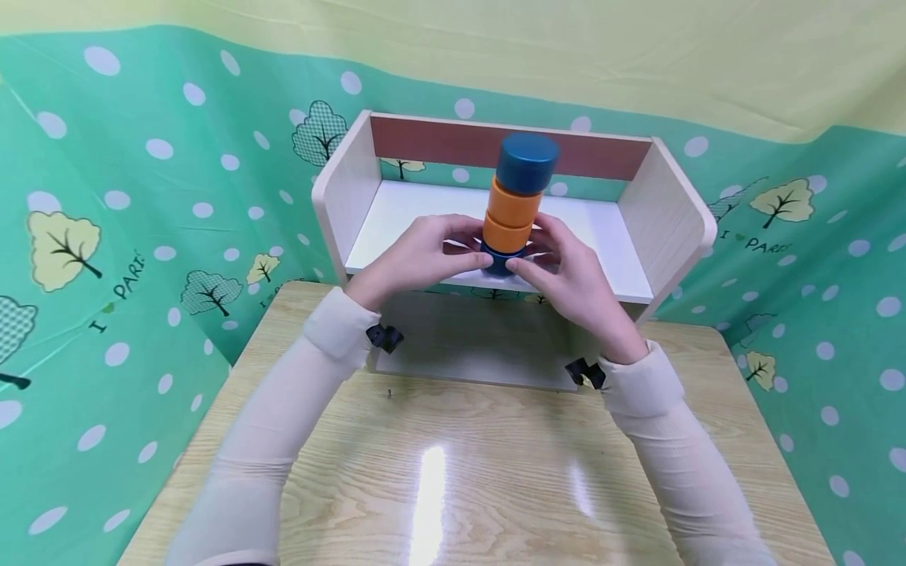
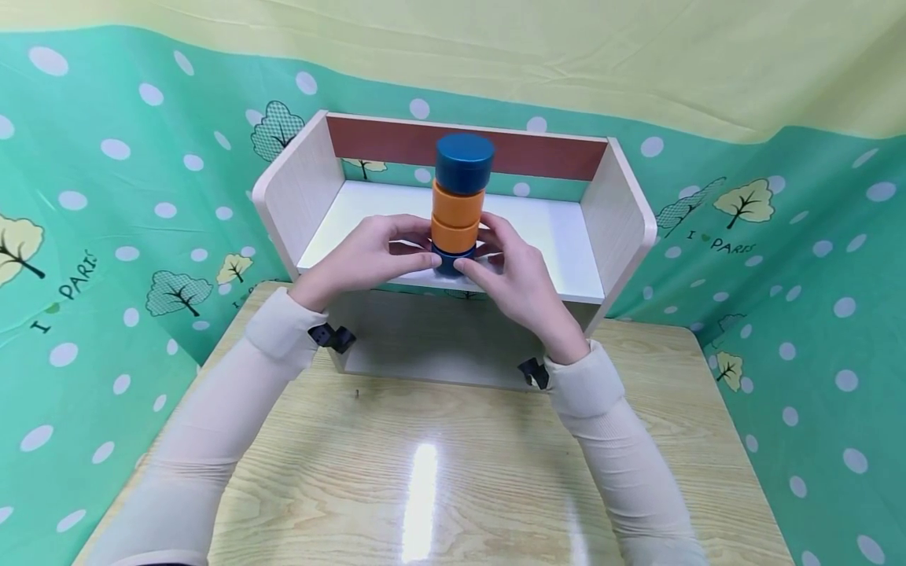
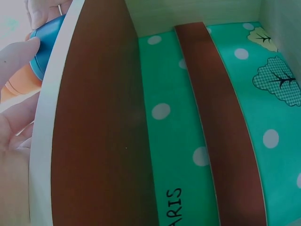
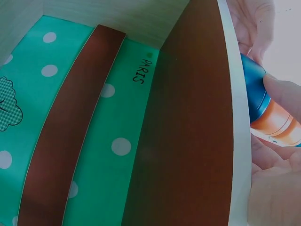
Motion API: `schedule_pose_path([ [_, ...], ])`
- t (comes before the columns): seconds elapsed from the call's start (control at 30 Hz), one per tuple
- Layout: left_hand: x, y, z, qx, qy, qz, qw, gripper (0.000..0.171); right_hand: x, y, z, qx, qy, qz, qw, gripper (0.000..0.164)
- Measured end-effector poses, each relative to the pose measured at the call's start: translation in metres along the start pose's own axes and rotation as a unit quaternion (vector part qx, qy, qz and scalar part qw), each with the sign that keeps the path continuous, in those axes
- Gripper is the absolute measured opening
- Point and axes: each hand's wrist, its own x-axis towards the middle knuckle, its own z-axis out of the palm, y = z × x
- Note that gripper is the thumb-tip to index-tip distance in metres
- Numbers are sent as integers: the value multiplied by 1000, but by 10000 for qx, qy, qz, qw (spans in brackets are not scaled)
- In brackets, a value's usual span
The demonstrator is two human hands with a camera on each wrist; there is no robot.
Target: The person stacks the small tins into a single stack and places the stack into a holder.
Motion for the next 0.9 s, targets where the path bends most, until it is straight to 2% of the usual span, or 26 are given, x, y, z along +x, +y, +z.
schedule_pose_path([
  [0.27,0,-1,0,5,53,-152,9999,53,2,0,1,-72,27,7,10000,69],
  [0.47,-2,-3,3,-10,155,-223,9996,53,1,3,3,-219,277,-54,9994,72],
  [0.63,-4,-4,5,-7,369,-233,9990,51,-1,6,4,-280,530,-110,9981,71],
  [0.9,-5,-5,6,-65,527,-86,9986,55,-4,7,5,-273,571,-312,9975,67],
])
